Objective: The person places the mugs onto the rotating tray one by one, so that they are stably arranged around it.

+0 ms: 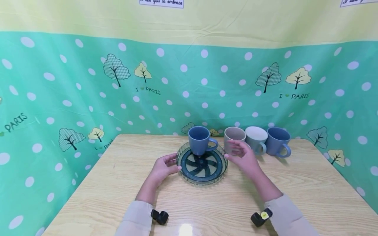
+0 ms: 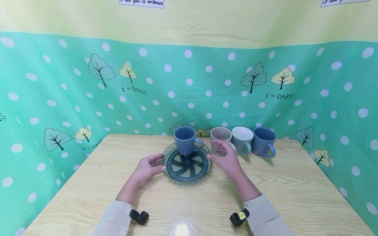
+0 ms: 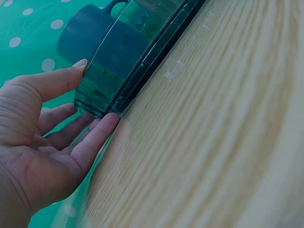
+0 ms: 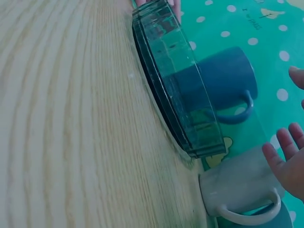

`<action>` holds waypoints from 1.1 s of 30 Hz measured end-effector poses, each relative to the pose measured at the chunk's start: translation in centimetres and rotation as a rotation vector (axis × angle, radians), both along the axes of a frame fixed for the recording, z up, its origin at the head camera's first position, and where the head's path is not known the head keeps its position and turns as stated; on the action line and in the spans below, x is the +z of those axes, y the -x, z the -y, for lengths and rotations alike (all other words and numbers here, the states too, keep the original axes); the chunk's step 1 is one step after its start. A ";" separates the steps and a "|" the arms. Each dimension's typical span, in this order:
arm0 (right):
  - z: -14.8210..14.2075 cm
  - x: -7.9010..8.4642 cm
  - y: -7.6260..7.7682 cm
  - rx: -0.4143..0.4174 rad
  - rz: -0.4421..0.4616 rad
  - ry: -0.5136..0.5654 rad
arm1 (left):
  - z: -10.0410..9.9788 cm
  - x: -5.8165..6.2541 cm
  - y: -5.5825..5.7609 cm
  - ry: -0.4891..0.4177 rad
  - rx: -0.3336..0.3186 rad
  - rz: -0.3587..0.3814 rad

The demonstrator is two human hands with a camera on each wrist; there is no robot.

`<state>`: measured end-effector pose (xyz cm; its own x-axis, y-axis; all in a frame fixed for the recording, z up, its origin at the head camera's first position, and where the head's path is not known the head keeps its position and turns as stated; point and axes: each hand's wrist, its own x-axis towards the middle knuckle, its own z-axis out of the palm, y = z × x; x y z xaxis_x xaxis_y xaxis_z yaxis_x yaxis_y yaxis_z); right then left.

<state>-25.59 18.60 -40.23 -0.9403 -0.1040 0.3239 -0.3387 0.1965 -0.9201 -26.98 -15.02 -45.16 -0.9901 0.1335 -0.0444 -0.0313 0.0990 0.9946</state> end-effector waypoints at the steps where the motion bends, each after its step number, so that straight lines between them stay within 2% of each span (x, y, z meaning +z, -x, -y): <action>1: -0.2 0.0 0.0 -0.019 -0.004 0.002 | 0.0 0.0 0.0 -0.002 0.002 0.003; 8: -1.2 -0.2 -0.3 -0.102 -0.007 0.008 | 0.0 0.0 -0.1 0.012 0.017 0.003; 17: -2.6 -0.5 -0.4 -0.152 -0.094 0.038 | -0.2 0.0 -0.1 0.014 0.015 0.004; 24: -3.7 -0.1 -0.9 -0.219 -0.093 0.006 | 0.0 -0.1 0.1 0.004 0.016 0.007; 33: -4.9 0.4 -1.3 -0.264 -0.137 0.026 | 0.0 0.0 0.0 0.007 0.019 0.003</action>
<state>-24.34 23.49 -39.81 -0.8814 0.1481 0.4486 -0.4002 0.2708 -0.8755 -26.98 -15.04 -45.16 -0.9923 0.1141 -0.0479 -0.0359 0.1048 0.9938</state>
